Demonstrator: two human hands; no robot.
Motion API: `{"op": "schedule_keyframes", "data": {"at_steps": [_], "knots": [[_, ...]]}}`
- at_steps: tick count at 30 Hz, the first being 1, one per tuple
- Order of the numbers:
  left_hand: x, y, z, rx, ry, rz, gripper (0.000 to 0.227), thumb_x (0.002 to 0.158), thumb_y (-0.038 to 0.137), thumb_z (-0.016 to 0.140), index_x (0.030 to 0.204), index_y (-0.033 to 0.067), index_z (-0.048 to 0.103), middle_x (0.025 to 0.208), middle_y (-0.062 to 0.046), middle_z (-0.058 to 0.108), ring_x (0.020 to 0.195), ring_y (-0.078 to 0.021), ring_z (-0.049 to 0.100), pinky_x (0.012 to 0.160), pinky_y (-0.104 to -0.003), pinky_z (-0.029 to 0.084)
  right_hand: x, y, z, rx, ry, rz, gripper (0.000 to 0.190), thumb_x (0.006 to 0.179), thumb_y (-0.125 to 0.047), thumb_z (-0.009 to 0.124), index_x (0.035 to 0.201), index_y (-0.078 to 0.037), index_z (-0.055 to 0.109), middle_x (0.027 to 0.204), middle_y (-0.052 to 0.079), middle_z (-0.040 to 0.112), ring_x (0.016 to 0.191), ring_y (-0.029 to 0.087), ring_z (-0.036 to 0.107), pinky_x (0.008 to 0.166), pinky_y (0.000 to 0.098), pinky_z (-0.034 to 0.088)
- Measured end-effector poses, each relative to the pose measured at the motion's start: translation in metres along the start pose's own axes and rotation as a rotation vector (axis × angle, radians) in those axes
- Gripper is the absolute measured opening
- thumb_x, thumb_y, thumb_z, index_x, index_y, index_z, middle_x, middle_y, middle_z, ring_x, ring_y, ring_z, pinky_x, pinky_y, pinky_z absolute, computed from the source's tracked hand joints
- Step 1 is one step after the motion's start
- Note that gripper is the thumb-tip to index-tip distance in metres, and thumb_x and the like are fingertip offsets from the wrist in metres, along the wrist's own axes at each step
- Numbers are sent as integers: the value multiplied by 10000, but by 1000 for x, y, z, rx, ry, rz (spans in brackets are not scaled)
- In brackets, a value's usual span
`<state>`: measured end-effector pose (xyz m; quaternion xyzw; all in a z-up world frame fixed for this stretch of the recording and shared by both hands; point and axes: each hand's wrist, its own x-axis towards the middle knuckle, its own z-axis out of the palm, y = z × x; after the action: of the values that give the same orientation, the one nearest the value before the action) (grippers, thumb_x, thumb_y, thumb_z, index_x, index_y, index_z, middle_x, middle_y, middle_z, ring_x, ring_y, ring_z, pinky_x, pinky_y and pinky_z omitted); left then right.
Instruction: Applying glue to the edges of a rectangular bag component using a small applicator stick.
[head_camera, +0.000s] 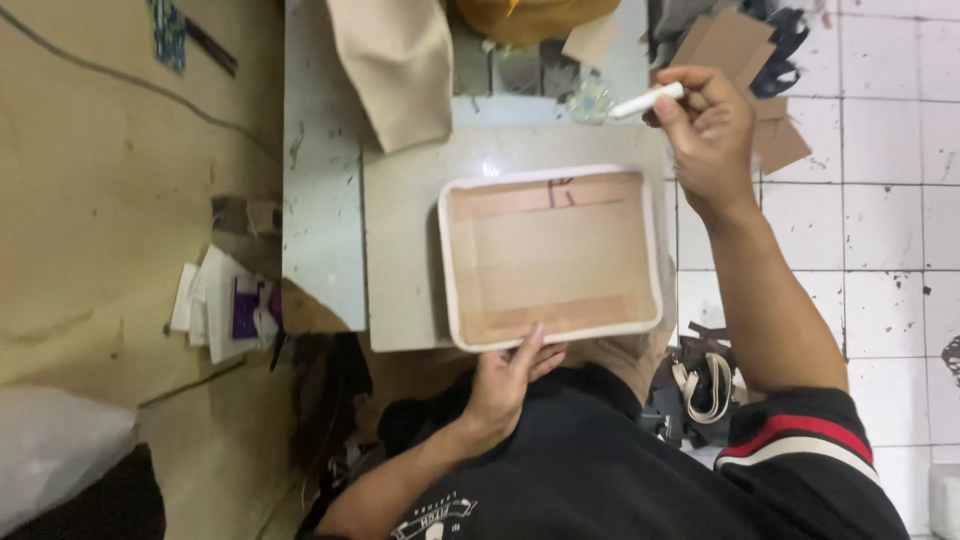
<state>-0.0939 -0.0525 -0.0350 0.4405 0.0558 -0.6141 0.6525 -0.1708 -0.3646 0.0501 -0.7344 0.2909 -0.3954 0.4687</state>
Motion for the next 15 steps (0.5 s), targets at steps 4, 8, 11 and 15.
{"op": "schedule_keyframes", "data": {"at_steps": [4,8,11,15], "knots": [[8,18,-25,59,-10,77,237,913,12,690,1148,-16,703,1144,-165,752,1052,-279,723,941,-461,654,37,39,-13,-105,37,-17,156,1086,9,646,1235,-31,622,1013,88,635,828,144,582,728,248,512],[18,70,-52,338,-110,119,127,886,5,717,959,-98,719,965,-196,769,840,-286,754,735,-392,695,52,34,-5,-499,-113,69,161,1072,-110,684,1227,-68,672,988,46,622,824,154,533,695,298,454],[21,114,-41,618,-84,43,157,878,82,753,961,-46,789,982,-91,788,849,-150,708,760,-294,606,57,57,1,-714,-180,47,147,1067,-196,673,1202,-134,674,1064,88,637,929,246,613,858,443,436],[44,132,-45,661,-267,63,183,895,92,720,1059,24,760,1111,-75,776,1045,-177,706,993,-319,563,57,79,4,-745,-203,44,158,1069,-199,646,1214,-147,684,1070,141,609,1013,339,613,884,491,424]]}}
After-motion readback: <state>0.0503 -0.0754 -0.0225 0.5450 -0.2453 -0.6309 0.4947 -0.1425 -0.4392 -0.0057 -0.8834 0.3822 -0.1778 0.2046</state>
